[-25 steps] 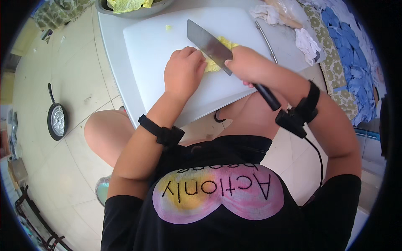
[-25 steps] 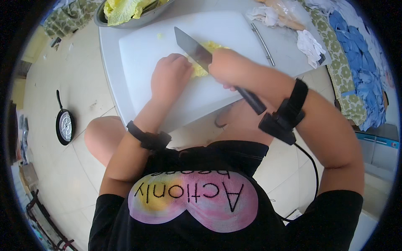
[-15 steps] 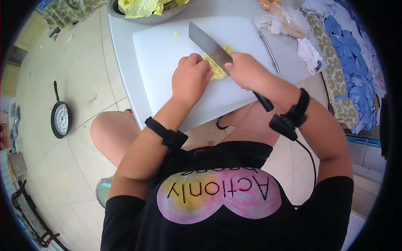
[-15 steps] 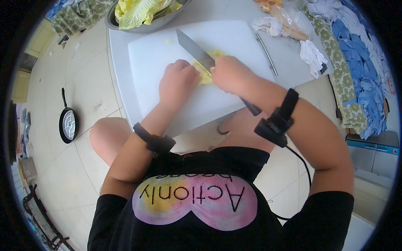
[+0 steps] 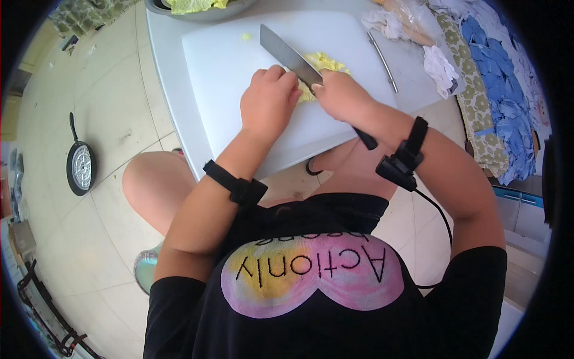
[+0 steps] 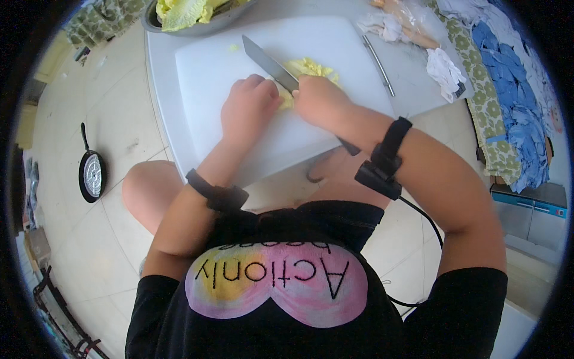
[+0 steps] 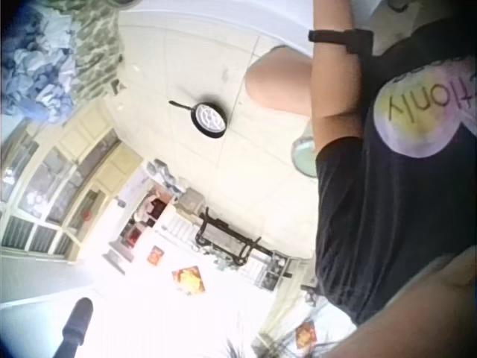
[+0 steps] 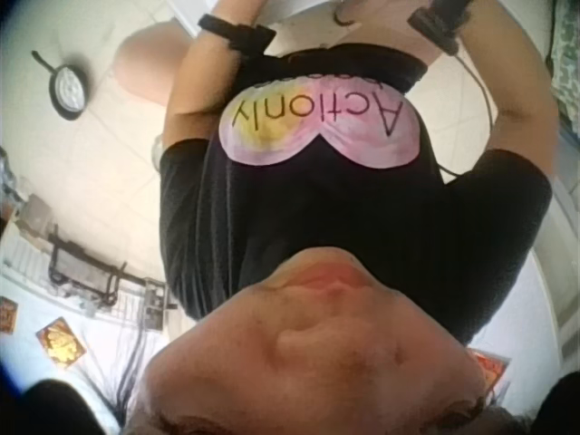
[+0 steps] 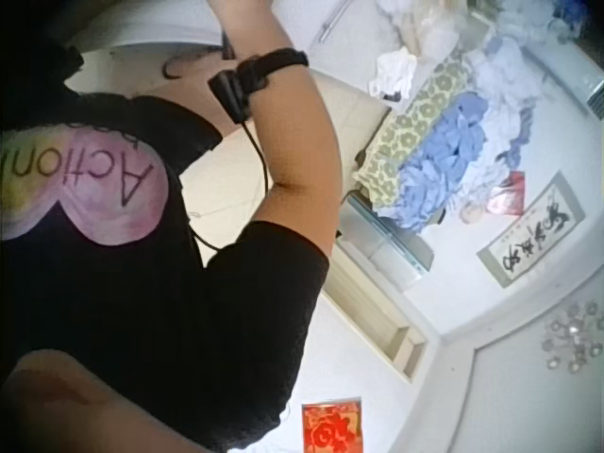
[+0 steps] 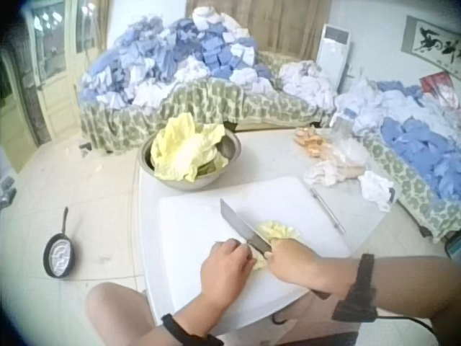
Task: Chop napa cabbage on a white cutting board using a cleaver while seated on a stool.
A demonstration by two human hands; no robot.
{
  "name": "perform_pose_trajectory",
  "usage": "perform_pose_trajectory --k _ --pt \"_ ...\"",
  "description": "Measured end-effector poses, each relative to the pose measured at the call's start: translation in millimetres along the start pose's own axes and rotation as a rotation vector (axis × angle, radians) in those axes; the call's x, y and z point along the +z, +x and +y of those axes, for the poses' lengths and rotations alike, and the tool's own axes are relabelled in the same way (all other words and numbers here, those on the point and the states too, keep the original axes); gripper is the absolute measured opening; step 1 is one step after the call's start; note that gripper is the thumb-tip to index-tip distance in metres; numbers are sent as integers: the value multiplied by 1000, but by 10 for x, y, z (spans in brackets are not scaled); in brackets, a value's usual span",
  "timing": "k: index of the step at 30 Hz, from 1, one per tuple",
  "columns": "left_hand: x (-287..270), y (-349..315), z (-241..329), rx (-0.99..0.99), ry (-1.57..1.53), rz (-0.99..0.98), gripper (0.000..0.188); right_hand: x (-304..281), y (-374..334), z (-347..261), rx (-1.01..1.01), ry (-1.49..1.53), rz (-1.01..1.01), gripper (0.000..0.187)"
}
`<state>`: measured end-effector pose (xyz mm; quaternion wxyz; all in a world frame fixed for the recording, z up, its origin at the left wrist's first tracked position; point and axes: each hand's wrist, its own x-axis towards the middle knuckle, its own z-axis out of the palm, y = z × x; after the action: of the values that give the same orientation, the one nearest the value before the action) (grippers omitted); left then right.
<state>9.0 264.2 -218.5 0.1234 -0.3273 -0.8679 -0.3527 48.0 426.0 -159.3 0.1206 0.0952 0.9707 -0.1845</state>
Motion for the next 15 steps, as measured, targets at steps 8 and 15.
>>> perform_pose_trajectory --k 8,15 --pt "2 -27 -33 -43 -19 -3 14 -544 -49 -360 281 60 -359 32" --pt "14 -34 -59 0 -56 13 11 366 25 176 -180 -134 255 30"
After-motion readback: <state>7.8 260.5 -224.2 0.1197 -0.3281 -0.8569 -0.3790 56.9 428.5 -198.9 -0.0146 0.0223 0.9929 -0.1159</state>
